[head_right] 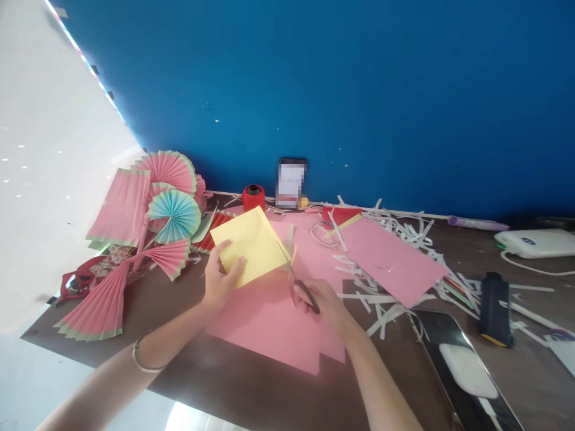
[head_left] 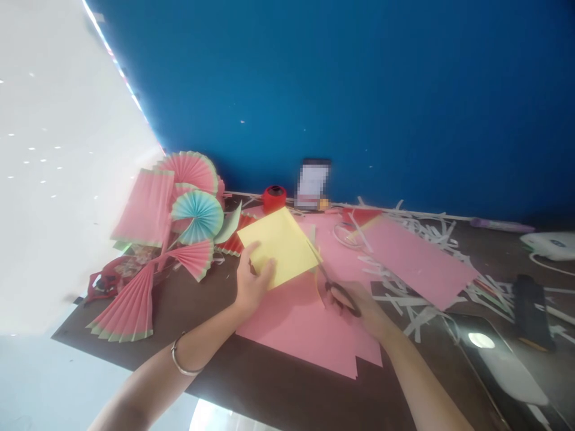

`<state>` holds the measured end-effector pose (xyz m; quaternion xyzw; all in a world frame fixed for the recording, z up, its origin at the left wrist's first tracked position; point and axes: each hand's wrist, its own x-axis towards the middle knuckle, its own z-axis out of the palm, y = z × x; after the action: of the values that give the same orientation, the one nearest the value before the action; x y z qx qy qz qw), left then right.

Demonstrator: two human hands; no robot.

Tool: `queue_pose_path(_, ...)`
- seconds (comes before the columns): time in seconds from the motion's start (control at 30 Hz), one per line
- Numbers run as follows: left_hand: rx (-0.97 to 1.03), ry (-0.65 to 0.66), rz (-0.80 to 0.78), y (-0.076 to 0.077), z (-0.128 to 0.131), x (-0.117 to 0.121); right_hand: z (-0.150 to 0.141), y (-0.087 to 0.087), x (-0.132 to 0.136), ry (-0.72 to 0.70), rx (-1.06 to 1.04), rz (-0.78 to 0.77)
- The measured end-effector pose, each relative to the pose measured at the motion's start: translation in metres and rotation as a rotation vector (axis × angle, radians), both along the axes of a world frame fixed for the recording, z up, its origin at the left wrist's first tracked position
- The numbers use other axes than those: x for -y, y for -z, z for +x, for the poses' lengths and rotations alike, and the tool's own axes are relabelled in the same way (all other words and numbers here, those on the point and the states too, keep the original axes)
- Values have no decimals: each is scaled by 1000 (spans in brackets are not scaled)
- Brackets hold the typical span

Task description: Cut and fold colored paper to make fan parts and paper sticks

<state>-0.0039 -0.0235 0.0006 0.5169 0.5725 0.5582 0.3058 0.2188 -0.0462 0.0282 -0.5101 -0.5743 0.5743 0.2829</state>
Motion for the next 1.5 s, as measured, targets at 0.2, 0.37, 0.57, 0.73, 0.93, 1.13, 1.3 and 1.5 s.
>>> queue_pose_path(0.2, 0, -4, -9, 2, 0, -1, 0, 0, 0, -24, -30, -24)
queue_pose_path(0.37, 10, 9, -13, 1, 0, 0, -1, 0, -1, -34, -27, -29)
queue_pose_path(0.57, -15, 11, 5, 2, -1, -1, 0, 2, 0, -18, -7, -32)
queue_pose_path(0.73, 10, 24, 0, 1, -1, 0, 1, 3, -1, -24, -13, -8)
queue_pose_path(0.93, 31, 20, 1, 0, 0, -1, 3, 3, -3, -42, -2, 65)
queue_pose_path(1.13, 36, 0, 13, 1, 0, -1, 1, 0, -3, -38, -15, 64)
queue_pose_path(1.3, 63, 10, 8, 2, 0, -1, 0, -1, -3, -25, -22, 61)
queue_pose_path(1.5, 14, -3, 24, 2, -1, -2, 1, -2, -3, -14, 16, 39)
